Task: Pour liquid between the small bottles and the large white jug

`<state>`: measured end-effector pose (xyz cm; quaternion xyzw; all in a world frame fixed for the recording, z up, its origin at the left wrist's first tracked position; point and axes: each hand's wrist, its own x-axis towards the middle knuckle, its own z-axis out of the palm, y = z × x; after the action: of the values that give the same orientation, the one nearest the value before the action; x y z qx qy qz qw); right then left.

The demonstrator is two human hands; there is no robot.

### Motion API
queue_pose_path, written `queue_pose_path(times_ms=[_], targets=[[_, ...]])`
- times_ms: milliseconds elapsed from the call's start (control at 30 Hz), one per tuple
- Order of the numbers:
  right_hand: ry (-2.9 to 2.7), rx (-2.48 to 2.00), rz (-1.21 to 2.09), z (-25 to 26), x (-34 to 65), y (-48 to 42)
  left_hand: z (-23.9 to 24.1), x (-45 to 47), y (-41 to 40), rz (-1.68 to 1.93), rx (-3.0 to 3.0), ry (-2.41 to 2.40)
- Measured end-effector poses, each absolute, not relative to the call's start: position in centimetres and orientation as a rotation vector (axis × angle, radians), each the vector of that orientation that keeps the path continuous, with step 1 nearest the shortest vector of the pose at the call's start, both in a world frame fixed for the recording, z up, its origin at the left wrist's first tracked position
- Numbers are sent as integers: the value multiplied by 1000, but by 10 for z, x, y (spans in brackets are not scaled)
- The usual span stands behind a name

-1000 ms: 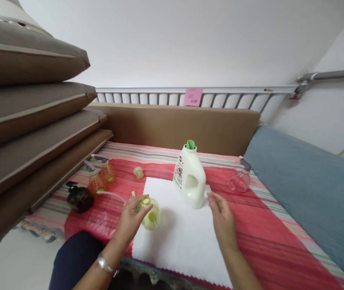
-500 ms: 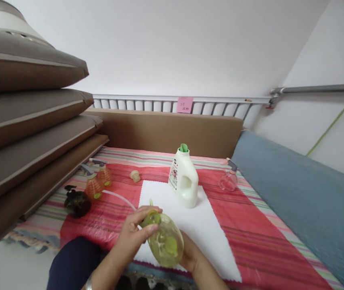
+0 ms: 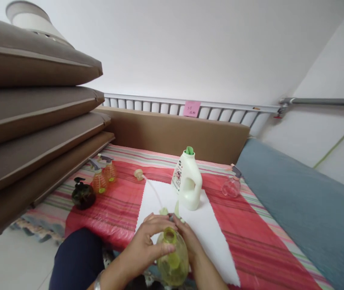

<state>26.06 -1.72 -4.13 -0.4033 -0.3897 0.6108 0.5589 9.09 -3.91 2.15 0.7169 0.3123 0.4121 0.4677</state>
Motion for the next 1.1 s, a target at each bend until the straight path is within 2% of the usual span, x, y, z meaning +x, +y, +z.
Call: queue_pose_path(times_ms=[233,433,667,1100], targets=[[-832,-1090,1219,17,335,-23,-10,74,-12,1188,1719,1117],[-1213,-1510,730,69,364,-45,-56,85,18,1280,1889,1269],[-1783,-1674,400,98,357,-61,-88,99,26,1243,1985,1241],[-2211,-1940,250,119,314,-34,-93,116,21,1211,2042,1163]])
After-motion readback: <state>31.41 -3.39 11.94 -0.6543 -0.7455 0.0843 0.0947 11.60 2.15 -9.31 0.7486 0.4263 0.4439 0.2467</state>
